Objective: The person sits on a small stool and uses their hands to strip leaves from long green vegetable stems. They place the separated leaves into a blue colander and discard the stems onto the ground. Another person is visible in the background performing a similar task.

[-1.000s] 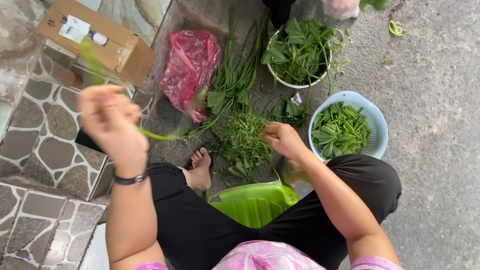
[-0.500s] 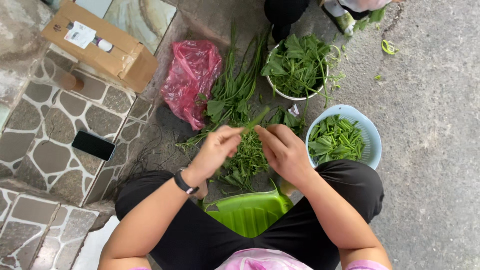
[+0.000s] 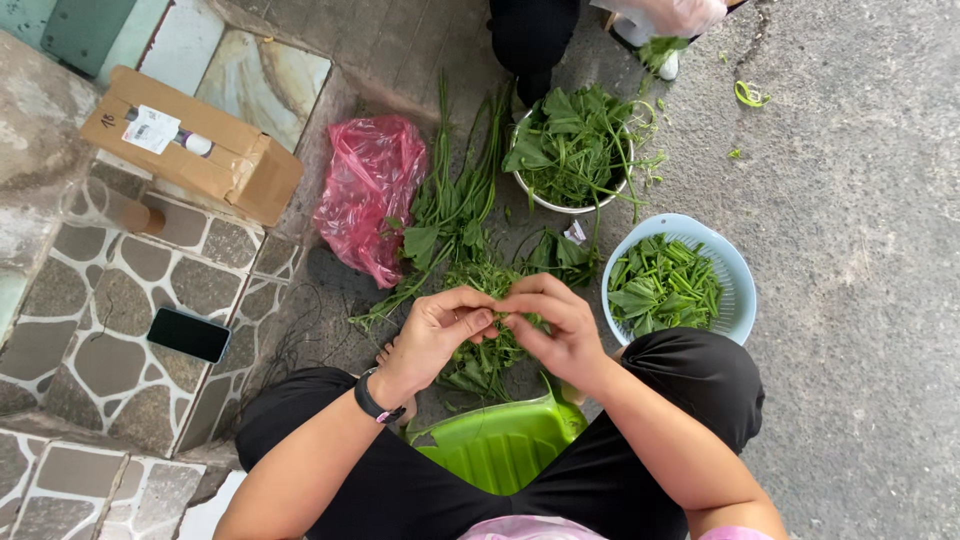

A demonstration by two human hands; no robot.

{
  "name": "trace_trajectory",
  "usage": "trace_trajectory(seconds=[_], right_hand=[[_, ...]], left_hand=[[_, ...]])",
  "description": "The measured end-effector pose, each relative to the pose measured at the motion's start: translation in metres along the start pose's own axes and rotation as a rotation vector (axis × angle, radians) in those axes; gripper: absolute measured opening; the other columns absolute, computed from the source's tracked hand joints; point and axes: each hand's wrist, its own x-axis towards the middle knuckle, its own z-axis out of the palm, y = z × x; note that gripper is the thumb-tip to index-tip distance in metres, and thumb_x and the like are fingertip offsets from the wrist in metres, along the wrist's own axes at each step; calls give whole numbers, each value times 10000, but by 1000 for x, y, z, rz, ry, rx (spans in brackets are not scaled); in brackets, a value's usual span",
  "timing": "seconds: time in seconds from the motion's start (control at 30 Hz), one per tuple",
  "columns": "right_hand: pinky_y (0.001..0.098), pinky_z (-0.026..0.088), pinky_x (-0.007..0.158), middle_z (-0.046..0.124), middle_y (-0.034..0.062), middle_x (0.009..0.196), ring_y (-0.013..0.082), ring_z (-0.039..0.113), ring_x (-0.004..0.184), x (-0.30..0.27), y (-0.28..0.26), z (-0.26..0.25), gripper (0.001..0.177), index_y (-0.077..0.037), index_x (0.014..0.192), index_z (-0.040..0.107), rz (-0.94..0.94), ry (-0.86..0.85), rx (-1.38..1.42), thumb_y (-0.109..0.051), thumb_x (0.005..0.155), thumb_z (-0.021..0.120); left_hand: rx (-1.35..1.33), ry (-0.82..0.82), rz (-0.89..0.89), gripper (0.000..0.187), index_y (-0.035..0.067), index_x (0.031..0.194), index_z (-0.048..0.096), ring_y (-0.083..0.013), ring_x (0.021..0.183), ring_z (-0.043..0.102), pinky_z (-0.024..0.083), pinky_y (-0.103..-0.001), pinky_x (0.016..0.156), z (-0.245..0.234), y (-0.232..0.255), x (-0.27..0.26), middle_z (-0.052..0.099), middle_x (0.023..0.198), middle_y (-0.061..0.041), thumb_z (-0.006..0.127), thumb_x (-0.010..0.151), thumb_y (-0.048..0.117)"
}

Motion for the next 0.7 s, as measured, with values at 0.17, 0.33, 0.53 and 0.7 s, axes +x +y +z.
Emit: trace_trajectory(seconds=[0.17,0.33,0.53,0.7], right_hand=[[284,547,644,713,145,898,171,630,708,5,-7,-4,94,-26,924,770,204,77,237,-31,856,705],[325,570,755,671,154,946,195,665,815,4,0,-82,145,12,1015,711,225,245,98,-78,923,644],[536,581,805,652,143,1228,395,666,1049,-14,24,-133,359,-91,1203,726,488,-150,-1195,-168,853,759],[435,587,835,700,177,1009,324,694,922,16,-31,-47,255,-57,1071,769,46,-202,-379,13,842,681]], left_hand=[[75,-27,40,166,-22,1084,746,-134,725,712,561,-196,597,4,22,-2,706,896,-101,670,937,-1],[140,-2,93,175,-15,1097,744,-128,727,698,550,-199,601,-7,25,0,693,883,-96,664,944,15],[282,47,143,168,0,1034,732,-135,716,701,582,-240,615,-4,27,4,719,810,-90,747,867,-21],[529,-37,290,88,79,928,742,-167,686,681,557,-253,593,11,41,3,695,811,-55,748,881,5]])
